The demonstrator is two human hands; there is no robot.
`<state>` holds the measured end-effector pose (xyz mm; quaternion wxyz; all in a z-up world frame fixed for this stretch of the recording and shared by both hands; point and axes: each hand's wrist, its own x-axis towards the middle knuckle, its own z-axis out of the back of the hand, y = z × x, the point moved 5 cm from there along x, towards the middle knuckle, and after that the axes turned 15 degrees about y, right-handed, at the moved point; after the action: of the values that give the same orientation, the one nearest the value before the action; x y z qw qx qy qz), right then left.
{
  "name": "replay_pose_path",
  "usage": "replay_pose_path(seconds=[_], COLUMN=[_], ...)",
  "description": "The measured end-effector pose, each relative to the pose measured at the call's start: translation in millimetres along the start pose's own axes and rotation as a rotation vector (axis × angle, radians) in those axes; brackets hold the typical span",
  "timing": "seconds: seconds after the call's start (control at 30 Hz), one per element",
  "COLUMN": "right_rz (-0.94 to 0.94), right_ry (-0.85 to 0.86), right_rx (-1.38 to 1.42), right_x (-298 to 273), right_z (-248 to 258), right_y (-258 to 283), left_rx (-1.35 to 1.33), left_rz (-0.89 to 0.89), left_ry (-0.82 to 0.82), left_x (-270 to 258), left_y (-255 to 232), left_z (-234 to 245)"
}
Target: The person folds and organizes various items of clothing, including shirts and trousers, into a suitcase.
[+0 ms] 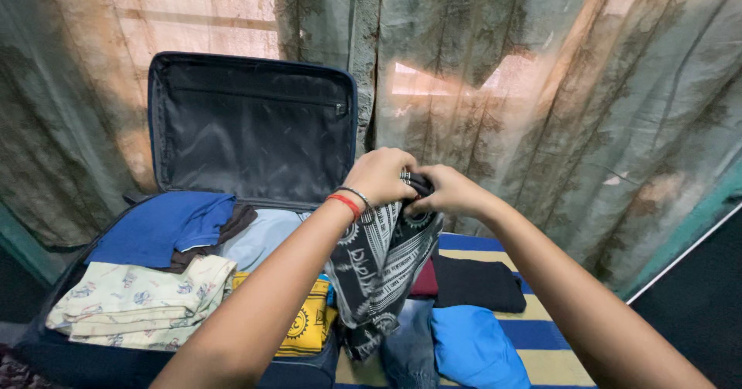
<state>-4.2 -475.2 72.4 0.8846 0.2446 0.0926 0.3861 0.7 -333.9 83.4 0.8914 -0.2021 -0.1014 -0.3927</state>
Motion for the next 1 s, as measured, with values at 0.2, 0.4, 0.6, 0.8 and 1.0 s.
replay_pose_path(seconds=[0.2,0.4,0.6,0.8,1.0], right_rz=[-0.099,-0.076,-0.254,-0.12,0.005], right_ry=[0.001,-0.006,0.285,0.276,0.036], right_rx=[0.142,0.165,0.249,0.158,0.312], right_x=[-9,-22,-41,-32,-9], right_z=[8,33,27,14,9], right_y=[6,-29,-54,8,2], left_rx=[-0.196,-0.426,-0.709,-0.365,-0.296], left_rz=[0.18,0.11,-0.031,-0.154,-0.056], left_ry=[0.224,0.488,0.184,0.098,0.0], left_x=[-15,-44,-27,6,16], left_y=[45,97,93,25,11], left_z=[-2,-38,-15,7,-1])
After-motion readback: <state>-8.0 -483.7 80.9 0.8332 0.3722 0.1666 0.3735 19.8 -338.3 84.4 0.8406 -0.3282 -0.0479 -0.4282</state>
